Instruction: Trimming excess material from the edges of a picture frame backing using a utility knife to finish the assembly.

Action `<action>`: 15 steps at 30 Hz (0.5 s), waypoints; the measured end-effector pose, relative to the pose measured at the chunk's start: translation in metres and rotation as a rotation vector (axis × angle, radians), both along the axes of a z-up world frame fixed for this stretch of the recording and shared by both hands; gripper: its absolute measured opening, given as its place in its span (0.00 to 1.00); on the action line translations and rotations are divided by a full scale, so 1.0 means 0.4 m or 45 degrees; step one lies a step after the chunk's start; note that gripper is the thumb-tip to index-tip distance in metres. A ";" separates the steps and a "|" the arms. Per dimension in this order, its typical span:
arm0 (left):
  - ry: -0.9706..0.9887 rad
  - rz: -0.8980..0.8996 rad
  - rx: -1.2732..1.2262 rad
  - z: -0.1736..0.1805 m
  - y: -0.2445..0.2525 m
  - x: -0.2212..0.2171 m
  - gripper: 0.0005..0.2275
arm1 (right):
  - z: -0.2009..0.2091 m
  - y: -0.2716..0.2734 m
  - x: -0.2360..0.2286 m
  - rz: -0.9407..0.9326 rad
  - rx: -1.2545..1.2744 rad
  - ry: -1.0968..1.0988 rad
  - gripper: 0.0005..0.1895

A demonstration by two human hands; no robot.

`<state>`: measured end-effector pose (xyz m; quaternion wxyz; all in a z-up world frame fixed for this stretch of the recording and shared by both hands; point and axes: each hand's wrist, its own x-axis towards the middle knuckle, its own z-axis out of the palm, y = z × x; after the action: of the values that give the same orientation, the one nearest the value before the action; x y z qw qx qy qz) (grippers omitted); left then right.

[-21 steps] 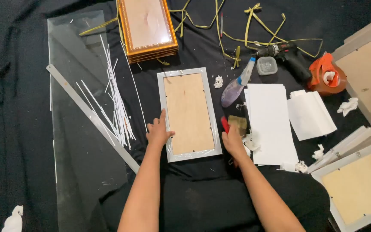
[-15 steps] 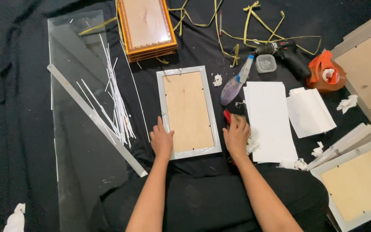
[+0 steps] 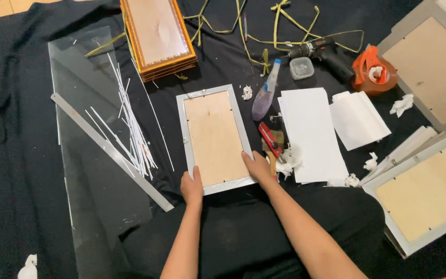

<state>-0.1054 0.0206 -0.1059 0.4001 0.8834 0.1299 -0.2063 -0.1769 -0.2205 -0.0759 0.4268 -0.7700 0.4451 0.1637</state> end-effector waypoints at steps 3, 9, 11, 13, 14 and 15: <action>0.034 0.020 0.128 0.081 0.004 -0.057 0.27 | 0.002 0.018 -0.039 0.047 -0.166 -0.083 0.37; -0.021 0.004 -0.130 0.285 0.079 -0.228 0.18 | 0.255 0.083 -0.206 0.042 -0.062 -0.360 0.22; 0.092 0.008 -0.145 0.420 0.082 -0.278 0.17 | 0.349 0.099 -0.281 0.017 0.017 -0.308 0.21; 0.217 -0.004 -0.147 0.512 0.094 -0.327 0.16 | 0.418 0.122 -0.359 -0.027 0.105 -0.247 0.20; 0.269 -0.013 -0.145 0.537 0.099 -0.352 0.15 | 0.441 0.132 -0.399 -0.079 0.148 -0.221 0.19; 0.320 -0.021 -0.141 0.561 0.104 -0.377 0.14 | 0.463 0.142 -0.439 -0.131 0.190 -0.195 0.19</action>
<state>-0.2561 0.0620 0.1185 0.4272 0.8281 0.1600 -0.3257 -0.3525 -0.1639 0.1094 0.5236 -0.7225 0.4366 0.1150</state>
